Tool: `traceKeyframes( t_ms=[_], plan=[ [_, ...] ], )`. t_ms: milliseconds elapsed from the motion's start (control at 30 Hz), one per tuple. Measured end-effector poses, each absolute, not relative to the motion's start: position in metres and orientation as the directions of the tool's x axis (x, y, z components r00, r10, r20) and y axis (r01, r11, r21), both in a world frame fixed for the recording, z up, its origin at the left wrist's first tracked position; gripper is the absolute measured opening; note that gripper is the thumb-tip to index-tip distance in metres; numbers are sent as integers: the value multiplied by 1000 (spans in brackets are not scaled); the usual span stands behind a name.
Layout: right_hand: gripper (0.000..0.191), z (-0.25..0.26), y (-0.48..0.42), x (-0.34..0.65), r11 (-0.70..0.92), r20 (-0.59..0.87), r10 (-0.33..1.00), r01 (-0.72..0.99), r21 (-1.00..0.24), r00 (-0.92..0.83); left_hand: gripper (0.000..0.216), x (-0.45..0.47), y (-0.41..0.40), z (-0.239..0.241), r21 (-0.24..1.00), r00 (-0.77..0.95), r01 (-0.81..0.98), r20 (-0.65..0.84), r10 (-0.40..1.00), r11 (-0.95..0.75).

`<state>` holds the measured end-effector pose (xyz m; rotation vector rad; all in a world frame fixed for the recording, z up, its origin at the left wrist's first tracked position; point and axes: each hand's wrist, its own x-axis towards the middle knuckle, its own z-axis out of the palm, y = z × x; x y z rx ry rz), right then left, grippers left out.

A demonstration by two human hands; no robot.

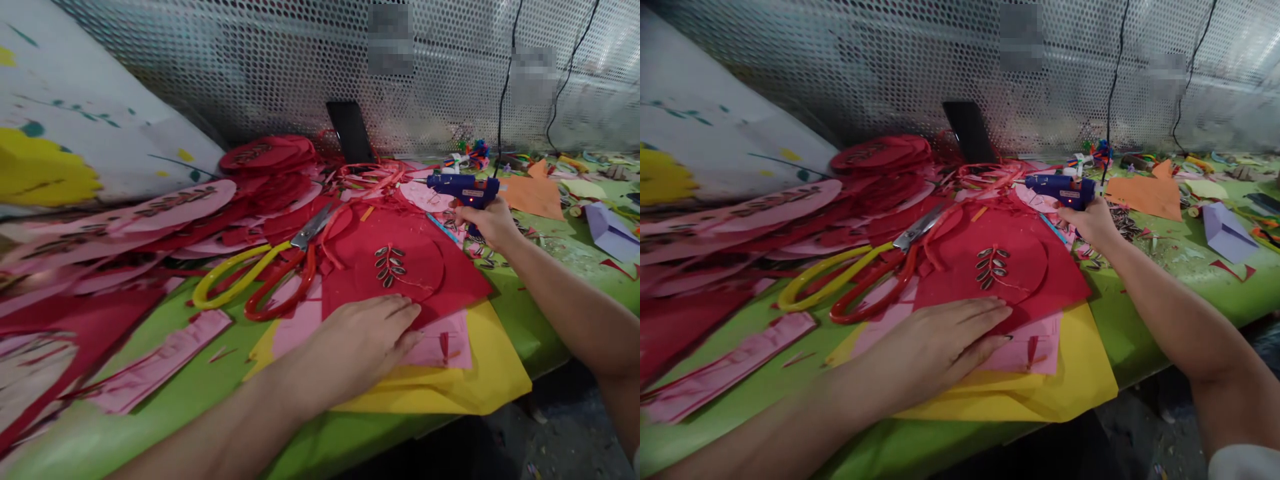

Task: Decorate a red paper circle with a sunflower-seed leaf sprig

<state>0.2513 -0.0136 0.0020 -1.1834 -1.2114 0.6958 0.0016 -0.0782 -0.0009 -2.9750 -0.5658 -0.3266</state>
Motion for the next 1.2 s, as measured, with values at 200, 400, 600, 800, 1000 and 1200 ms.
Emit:
traceKeyframes(
  t_ms=[200, 400, 600, 800, 1000, 1200],
  plan=[
    [8, 9, -14, 260, 299, 339, 902, 178, -937, 268, 33, 3, -78, 0, -95, 917, 363, 214, 337, -927],
    [10, 7, -13, 258, 302, 320, 892, 107, -947, 318, 35, 2, -78, -1, -50, 913, 370, 206, 352, -928],
    [10, 12, -21, 254, 278, 279, 927, 41, -960, 252, 32, 2, -80, -1, -45, 904, 370, 247, 348, -928],
    [16, 16, -30, 256, 242, 249, 968, 196, -950, 13, 32, 3, -82, 0, 13, 896, 381, 241, 373, -924],
    [11, 17, -17, 273, 356, 343, 887, 14, -934, 309, 32, 1, -81, -1, -12, 911, 365, 213, 354, -931],
    [18, 13, -20, 257, 226, 179, 954, -187, -956, 240, 34, -1, -79, -3, -46, 911, 339, 267, 315, -940]
  ],
)
